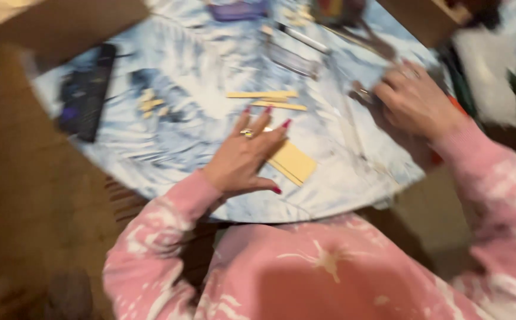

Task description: The person is marking and cutting wooden strips for a crafting project on a table.

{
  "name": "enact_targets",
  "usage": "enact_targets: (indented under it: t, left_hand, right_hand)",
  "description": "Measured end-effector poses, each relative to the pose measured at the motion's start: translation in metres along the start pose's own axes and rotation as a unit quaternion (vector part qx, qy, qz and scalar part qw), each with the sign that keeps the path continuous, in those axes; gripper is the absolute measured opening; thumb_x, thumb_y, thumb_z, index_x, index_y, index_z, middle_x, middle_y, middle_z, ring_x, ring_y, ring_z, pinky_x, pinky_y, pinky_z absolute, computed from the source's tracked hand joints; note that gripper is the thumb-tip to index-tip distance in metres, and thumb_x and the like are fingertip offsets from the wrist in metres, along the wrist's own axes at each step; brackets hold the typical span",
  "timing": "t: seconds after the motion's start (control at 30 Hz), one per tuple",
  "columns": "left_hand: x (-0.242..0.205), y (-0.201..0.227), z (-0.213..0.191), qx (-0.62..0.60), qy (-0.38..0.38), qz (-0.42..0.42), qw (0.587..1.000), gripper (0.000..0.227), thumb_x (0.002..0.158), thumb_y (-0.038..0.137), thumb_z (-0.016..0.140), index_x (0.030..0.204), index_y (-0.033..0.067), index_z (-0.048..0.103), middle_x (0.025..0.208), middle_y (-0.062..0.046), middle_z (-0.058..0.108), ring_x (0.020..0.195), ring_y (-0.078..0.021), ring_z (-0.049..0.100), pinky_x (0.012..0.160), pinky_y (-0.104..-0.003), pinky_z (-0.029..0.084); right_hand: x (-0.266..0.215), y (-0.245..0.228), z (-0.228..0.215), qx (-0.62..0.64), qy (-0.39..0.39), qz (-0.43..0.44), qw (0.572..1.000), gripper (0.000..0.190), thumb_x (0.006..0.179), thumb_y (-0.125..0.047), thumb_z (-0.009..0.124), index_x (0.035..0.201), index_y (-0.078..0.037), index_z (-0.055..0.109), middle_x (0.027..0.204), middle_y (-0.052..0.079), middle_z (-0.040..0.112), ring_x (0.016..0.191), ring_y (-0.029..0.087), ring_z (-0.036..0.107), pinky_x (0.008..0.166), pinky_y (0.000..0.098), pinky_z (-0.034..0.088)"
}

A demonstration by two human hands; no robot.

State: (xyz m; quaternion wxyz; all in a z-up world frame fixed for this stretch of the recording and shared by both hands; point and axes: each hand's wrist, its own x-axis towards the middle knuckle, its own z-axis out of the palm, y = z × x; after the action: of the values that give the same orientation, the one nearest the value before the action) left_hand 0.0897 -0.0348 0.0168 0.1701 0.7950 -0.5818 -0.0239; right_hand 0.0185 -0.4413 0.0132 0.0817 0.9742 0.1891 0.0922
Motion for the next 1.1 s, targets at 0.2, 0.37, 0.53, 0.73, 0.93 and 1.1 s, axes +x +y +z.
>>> enact_targets:
  t: [0.2,0.37,0.53,0.73,0.93,1.1]
  left_hand:
    - [-0.01,-0.004,-0.005,-0.046,0.038,-0.004,0.998,0.126,0.07,0.08,0.068,0.161,-0.0002,0.031,0.172,-0.012,0.017,0.16,-0.0379,0.012,0.125,-0.068,0.003]
    - [-0.009,-0.034,0.023,-0.016,0.055,-0.027,0.998,0.115,0.081,0.075,0.065,0.162,0.0075,0.021,0.176,-0.013,0.014,0.163,-0.0324,0.016,0.126,-0.068,0.006]
    - [-0.007,-0.034,0.029,-0.091,0.076,-0.016,0.993,0.105,0.095,0.064,0.057,0.169,0.0101,0.006,0.178,-0.014,0.014,0.164,-0.0311,0.021,0.13,-0.065,0.009]
    - [-0.015,-0.03,0.023,-0.107,0.088,-0.023,0.99,0.102,0.096,0.061,0.056,0.169,0.0116,0.005,0.175,-0.016,0.021,0.162,-0.0325,0.025,0.131,-0.061,0.012]
    - [-0.04,-0.01,0.009,-0.107,0.094,-0.047,0.989,0.105,0.093,0.063,0.058,0.169,0.0114,0.009,0.172,-0.016,0.025,0.159,-0.0309,0.029,0.131,-0.061,0.013]
    - [-0.066,0.0,0.017,-0.064,0.106,-0.084,0.989,0.104,0.093,0.064,0.057,0.168,0.0097,0.011,0.177,-0.013,0.019,0.161,-0.0304,0.028,0.13,-0.062,0.013]
  right_hand:
    - [-0.025,-0.066,-0.019,0.297,0.016,0.146,0.944,0.042,0.081,-0.035,0.075,0.105,-0.007,0.056,0.091,0.018,0.059,0.084,0.038,0.062,0.074,0.0458,0.052]
    - [-0.037,-0.14,0.087,0.313,0.098,0.199,0.923,0.08,0.053,-0.047,0.091,0.108,0.0,0.057,0.088,0.018,0.064,0.075,0.03,0.066,0.07,0.0415,0.056]
    - [-0.022,-0.201,0.055,0.29,0.196,0.206,0.914,0.104,0.033,-0.052,0.097,0.11,0.006,0.058,0.094,0.025,0.062,0.081,0.037,0.066,0.072,0.0451,0.057]
    - [-0.022,-0.194,0.065,0.285,0.168,0.238,0.913,0.094,0.037,-0.039,0.097,0.112,0.004,0.059,0.098,0.025,0.064,0.085,0.039,0.067,0.076,0.0481,0.057]
    - [-0.004,-0.18,0.031,0.282,0.004,0.31,0.908,0.081,0.053,-0.03,0.094,0.116,0.006,0.06,0.101,0.027,0.067,0.086,0.039,0.074,0.079,0.0479,0.06]
    - [0.018,-0.156,0.003,0.318,-0.043,0.218,0.922,0.076,0.062,-0.034,0.093,0.117,0.006,0.06,0.101,0.029,0.07,0.092,0.04,0.074,0.084,0.0471,0.059]
